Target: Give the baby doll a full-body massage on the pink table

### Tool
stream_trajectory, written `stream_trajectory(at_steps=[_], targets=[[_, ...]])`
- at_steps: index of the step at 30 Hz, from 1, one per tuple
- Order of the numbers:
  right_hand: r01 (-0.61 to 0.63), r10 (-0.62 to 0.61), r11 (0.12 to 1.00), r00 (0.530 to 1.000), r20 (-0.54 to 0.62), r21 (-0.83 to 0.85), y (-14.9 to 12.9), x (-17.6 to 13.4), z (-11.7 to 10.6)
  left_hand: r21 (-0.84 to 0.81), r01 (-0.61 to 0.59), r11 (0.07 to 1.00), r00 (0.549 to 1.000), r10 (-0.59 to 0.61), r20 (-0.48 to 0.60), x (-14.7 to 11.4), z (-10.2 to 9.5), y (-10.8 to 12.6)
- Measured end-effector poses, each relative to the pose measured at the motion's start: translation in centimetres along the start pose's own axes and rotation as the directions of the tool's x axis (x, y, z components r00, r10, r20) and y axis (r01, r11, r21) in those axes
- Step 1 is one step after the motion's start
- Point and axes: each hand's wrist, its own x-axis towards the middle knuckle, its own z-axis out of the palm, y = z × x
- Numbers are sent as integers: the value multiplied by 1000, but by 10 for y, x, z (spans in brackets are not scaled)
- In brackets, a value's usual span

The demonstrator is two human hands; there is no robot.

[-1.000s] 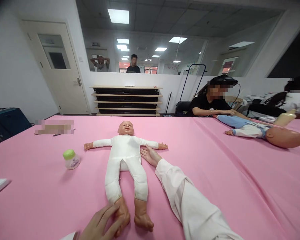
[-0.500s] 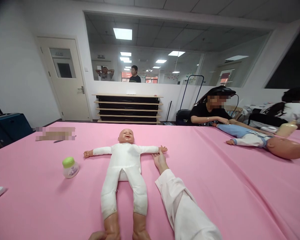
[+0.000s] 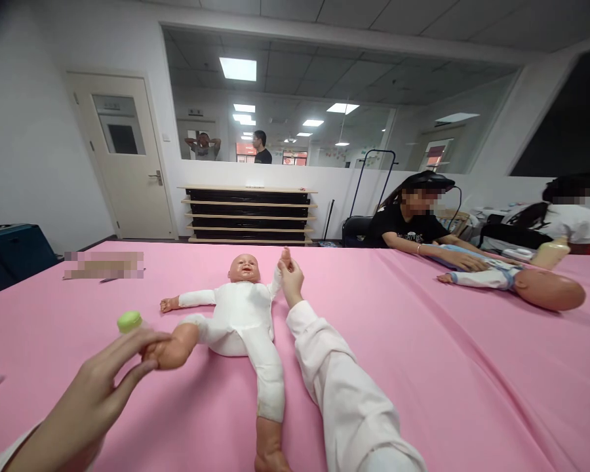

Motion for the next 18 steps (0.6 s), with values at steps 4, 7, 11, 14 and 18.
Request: stream_trajectory(at_steps=[4,7,11,14,18], targets=[[228,-156,942,948,279,-248,-7,-29,36,-13,35,999,999,-35,-40,37,16,-19],[402,-186,818,862,471,-411,0,-48,49,-61,115,991,993,-117,-24,56,37,-36],[535,-172,691,775,608,-486,8,-57,53,-107,178,978,984,-179,-1,70,67,-61],[500,-150,728,784,602,-470,9,-56,53,-119,213,970,976,-218,-31,70,77,-72],[294,-129,882,902,413,-367,13,-44,41,-174,201,964,978,-207,-15,57,60,-61]])
